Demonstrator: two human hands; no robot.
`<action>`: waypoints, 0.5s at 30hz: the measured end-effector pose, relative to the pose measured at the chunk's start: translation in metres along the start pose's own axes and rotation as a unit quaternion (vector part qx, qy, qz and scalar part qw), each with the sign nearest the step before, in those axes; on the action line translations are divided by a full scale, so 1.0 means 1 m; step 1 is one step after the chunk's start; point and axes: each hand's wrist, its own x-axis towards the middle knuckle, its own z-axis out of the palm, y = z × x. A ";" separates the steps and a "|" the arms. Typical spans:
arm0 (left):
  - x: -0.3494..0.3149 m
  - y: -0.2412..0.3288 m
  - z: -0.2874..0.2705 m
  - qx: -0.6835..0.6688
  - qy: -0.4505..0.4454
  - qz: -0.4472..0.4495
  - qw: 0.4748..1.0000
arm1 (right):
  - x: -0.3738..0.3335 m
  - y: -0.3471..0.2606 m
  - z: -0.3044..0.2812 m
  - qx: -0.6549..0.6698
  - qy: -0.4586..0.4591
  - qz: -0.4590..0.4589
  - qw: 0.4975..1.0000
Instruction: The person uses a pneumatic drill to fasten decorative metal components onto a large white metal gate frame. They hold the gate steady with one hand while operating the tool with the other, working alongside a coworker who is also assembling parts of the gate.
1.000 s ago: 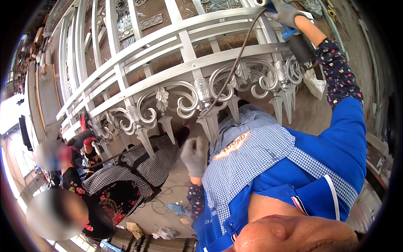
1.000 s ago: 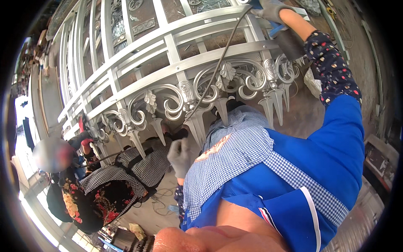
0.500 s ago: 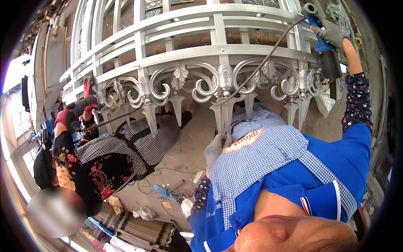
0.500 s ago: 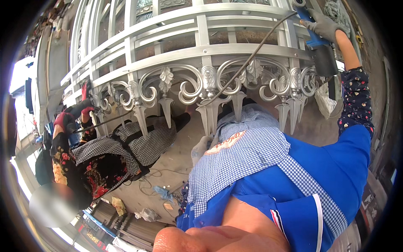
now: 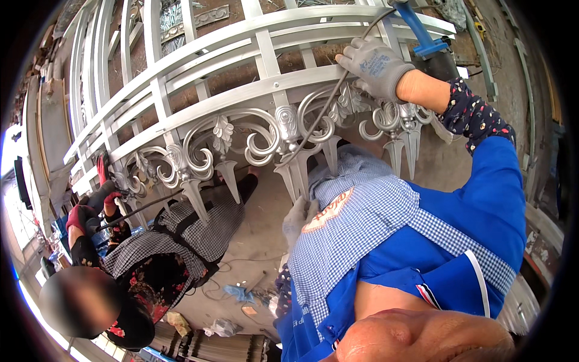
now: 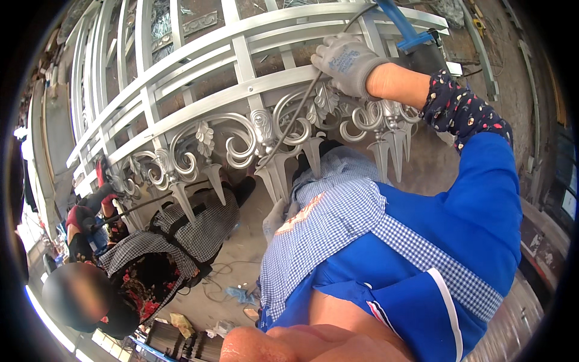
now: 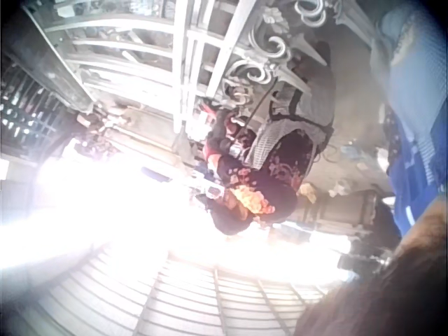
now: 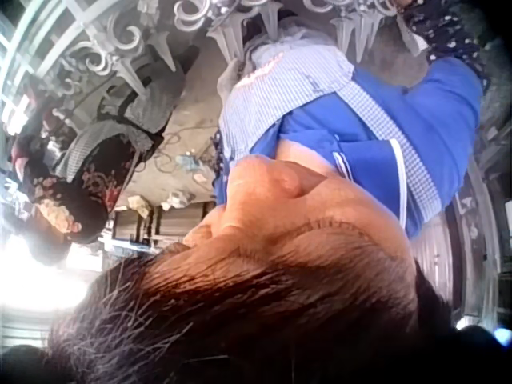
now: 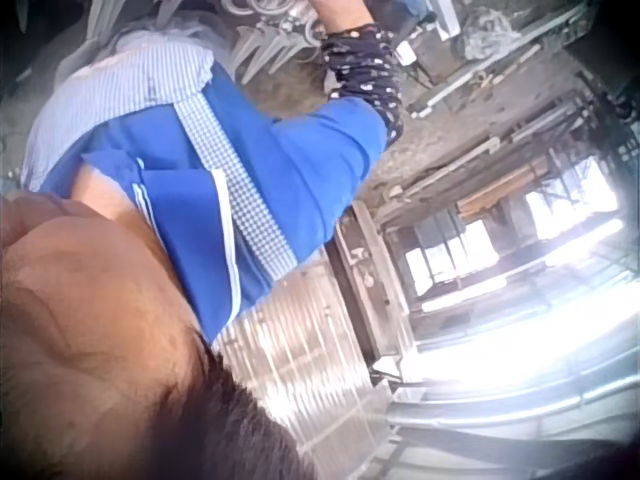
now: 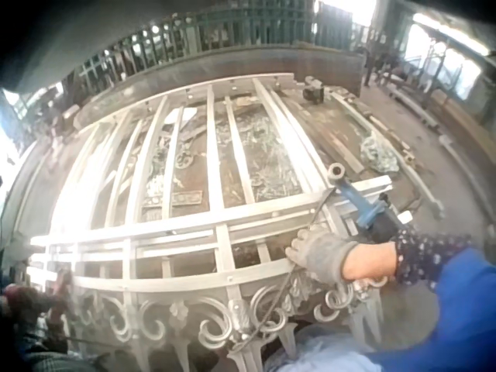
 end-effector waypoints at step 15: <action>0.008 -0.014 0.024 -0.368 0.046 -0.072 0.926 | 0.056 -0.016 0.016 0.167 -0.031 -0.018 0.985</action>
